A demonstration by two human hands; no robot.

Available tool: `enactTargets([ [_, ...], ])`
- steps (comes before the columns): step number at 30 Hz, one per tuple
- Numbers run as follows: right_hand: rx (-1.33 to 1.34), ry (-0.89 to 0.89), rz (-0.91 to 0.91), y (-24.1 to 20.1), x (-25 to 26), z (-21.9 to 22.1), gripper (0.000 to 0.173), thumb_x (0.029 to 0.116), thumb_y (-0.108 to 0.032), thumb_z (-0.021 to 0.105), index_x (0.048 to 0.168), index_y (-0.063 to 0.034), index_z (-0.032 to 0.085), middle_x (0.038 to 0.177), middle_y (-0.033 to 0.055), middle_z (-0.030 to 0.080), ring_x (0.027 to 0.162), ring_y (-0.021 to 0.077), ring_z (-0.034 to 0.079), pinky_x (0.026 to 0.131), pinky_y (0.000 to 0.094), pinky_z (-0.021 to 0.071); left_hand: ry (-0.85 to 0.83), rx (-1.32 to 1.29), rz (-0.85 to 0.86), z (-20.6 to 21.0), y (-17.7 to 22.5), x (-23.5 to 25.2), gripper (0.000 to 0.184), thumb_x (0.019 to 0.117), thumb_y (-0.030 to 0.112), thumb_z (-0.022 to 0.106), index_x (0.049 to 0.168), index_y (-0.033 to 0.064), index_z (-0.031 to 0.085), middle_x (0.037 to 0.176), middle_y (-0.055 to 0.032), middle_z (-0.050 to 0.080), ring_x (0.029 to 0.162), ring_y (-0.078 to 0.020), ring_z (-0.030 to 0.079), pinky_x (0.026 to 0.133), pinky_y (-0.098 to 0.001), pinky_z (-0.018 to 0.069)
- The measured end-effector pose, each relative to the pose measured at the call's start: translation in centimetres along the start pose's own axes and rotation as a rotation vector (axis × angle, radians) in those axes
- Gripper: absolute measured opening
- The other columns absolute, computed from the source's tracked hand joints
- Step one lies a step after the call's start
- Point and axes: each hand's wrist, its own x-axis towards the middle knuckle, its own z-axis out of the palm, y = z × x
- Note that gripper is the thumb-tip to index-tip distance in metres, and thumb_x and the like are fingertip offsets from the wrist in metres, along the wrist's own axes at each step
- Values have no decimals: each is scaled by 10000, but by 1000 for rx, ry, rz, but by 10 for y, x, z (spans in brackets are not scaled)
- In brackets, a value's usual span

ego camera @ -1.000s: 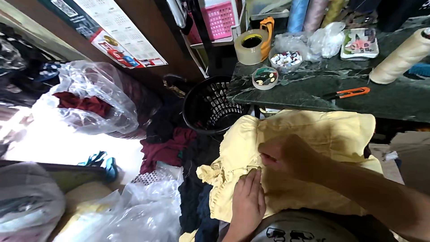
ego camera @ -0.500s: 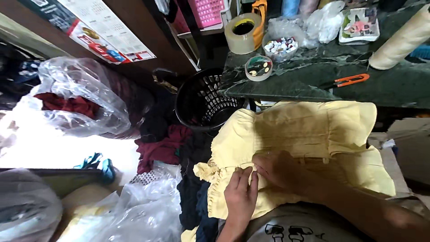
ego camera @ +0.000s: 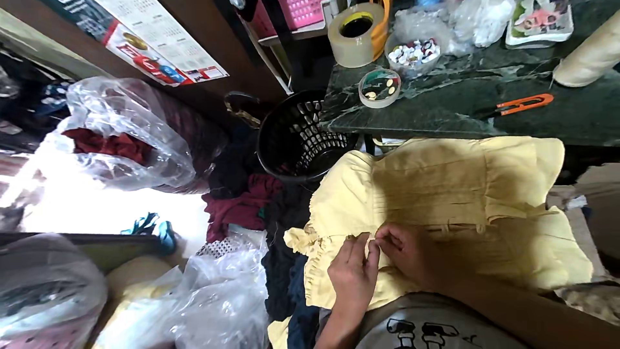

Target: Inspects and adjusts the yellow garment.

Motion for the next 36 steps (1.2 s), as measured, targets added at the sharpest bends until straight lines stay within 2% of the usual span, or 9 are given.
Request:
enactTargets([
  [5, 49, -43, 55, 0, 3, 0, 231, 1017, -228, 570, 1026, -38, 702, 686, 19, 589, 578, 71, 504, 567, 248, 449, 5, -12, -5, 1, 1, 1, 202, 947, 148, 635, 977, 6, 776, 803, -63, 701, 646, -86, 647, 592, -212, 549],
  [10, 47, -28, 41, 0, 9, 0, 202, 981, -245, 608, 1006, -58, 680, 639, -2, 539, 547, 66, 465, 537, 249, 416, 10, -96, -153, 1, 11, 6, 177, 944, 142, 619, 930, 27, 752, 756, -17, 684, 574, -31, 598, 528, -191, 516],
  [15, -27, 9, -80, 3, 10, 1, 249, 983, -253, 605, 1108, -54, 688, 618, 25, 550, 513, 114, 484, 506, 285, 439, -43, -61, -177, -6, 15, 3, 189, 913, 136, 630, 1009, 10, 734, 707, -2, 648, 544, -43, 580, 500, -211, 511],
  [19, -135, 69, -197, 4, 14, 5, 199, 991, -195, 565, 1006, -44, 694, 640, 60, 601, 526, 176, 569, 505, 345, 486, -53, -30, -128, -6, 12, 3, 197, 930, 150, 637, 1013, 5, 741, 730, -18, 658, 573, -58, 592, 532, -209, 518],
  [21, -136, 19, -168, 0, 18, 0, 202, 1006, -182, 539, 1003, -34, 676, 670, 69, 596, 565, 186, 576, 537, 359, 492, -52, 7, -98, -5, 12, 6, 194, 953, 163, 622, 984, 20, 749, 760, -32, 684, 586, -75, 617, 538, -226, 531],
  [25, 27, -78, -17, -5, 15, -4, 242, 1035, -237, 530, 1039, -38, 666, 696, 16, 557, 595, 83, 497, 576, 251, 441, -43, 23, -106, -2, 11, 8, 182, 940, 174, 616, 927, 36, 734, 742, -19, 680, 567, -76, 612, 512, -243, 520],
  [30, 69, 32, -67, 5, 6, 5, 248, 1023, -205, 543, 1049, -43, 729, 707, 35, 621, 582, 79, 514, 574, 248, 459, -64, -82, -273, -4, 16, 8, 200, 974, 175, 582, 955, 52, 738, 672, 29, 640, 520, -28, 568, 483, -222, 497],
  [33, 203, 67, -76, 9, 6, 7, 196, 979, -161, 608, 1010, -35, 754, 749, 3, 662, 596, -18, 494, 575, 155, 434, -104, -209, -372, -11, 18, 11, 215, 983, 199, 584, 972, 62, 749, 673, 58, 630, 530, 1, 549, 490, -197, 482],
  [36, 371, 72, -69, 14, 9, 8, 125, 919, -86, 672, 958, -8, 761, 840, -19, 711, 651, -95, 510, 612, 89, 442, -136, -298, -446, -16, 20, 16, 167, 955, 214, 667, 969, 82, 769, 668, 79, 637, 524, 12, 547, 484, -179, 474],
])
